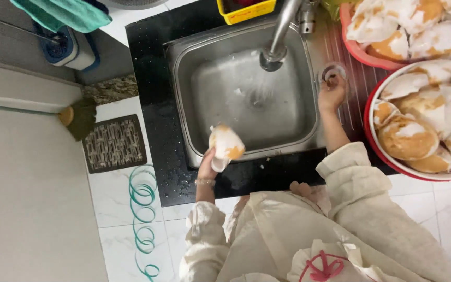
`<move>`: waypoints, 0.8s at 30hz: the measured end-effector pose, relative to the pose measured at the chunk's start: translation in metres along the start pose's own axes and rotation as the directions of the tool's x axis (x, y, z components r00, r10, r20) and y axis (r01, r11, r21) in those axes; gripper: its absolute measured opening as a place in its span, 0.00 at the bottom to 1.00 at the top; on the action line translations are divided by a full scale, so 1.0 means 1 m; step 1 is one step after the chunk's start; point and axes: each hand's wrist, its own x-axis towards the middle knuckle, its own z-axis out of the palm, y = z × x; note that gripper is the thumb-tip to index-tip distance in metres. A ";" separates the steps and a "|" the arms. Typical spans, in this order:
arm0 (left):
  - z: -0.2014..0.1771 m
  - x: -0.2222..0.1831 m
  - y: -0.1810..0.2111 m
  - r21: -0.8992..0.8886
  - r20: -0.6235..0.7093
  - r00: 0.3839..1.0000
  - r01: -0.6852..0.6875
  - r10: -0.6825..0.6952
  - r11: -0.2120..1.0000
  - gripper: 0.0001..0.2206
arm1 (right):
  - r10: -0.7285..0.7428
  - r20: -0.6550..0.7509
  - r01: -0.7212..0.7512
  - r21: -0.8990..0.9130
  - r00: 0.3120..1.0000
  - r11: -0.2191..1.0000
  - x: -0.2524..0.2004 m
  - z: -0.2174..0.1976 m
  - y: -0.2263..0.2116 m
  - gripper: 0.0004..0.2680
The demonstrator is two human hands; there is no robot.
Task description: Rinsing individual pieces of food items under a kitchen faucet and placing them into a collection bowl.
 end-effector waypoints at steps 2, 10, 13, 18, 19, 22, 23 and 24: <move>0.055 -0.001 0.009 0.198 0.125 0.991 -0.062 0.037 0.978 0.20 | -0.285 0.247 0.375 -0.543 0.926 0.751 -0.022 -0.006 -0.005 0.21; 0.151 0.164 -0.026 0.680 0.417 0.896 -0.419 0.153 0.602 0.26 | 0.001 0.473 0.247 -0.462 0.881 0.851 -0.173 -0.019 -0.051 0.19; 0.180 0.217 -0.030 0.764 0.496 0.855 -0.512 0.150 0.392 0.26 | 0.024 0.464 0.193 -0.415 0.886 0.889 -0.184 -0.047 -0.073 0.16; 0.204 0.229 -0.021 0.683 0.330 0.900 -0.437 0.286 0.585 0.20 | 0.070 0.353 0.114 -0.475 0.933 0.873 -0.172 -0.106 -0.082 0.10; 0.220 0.203 -0.012 0.671 0.336 0.904 -0.426 0.263 0.607 0.21 | 0.058 0.331 0.112 -0.470 0.942 0.876 -0.171 -0.113 -0.082 0.10; 0.224 0.174 -0.010 0.650 0.372 0.904 -0.417 0.213 0.636 0.20 | 0.073 0.290 0.077 -0.473 0.954 0.878 -0.174 -0.131 -0.079 0.09; 0.219 0.174 -0.011 0.637 0.383 0.899 -0.422 0.211 0.645 0.18 | 0.112 0.298 0.047 -0.479 0.948 0.876 -0.177 -0.134 -0.076 0.09; 0.212 0.171 -0.017 0.643 0.407 0.894 -0.424 0.184 0.638 0.18 | 0.096 0.267 0.043 -0.471 0.959 0.881 -0.183 -0.130 -0.088 0.09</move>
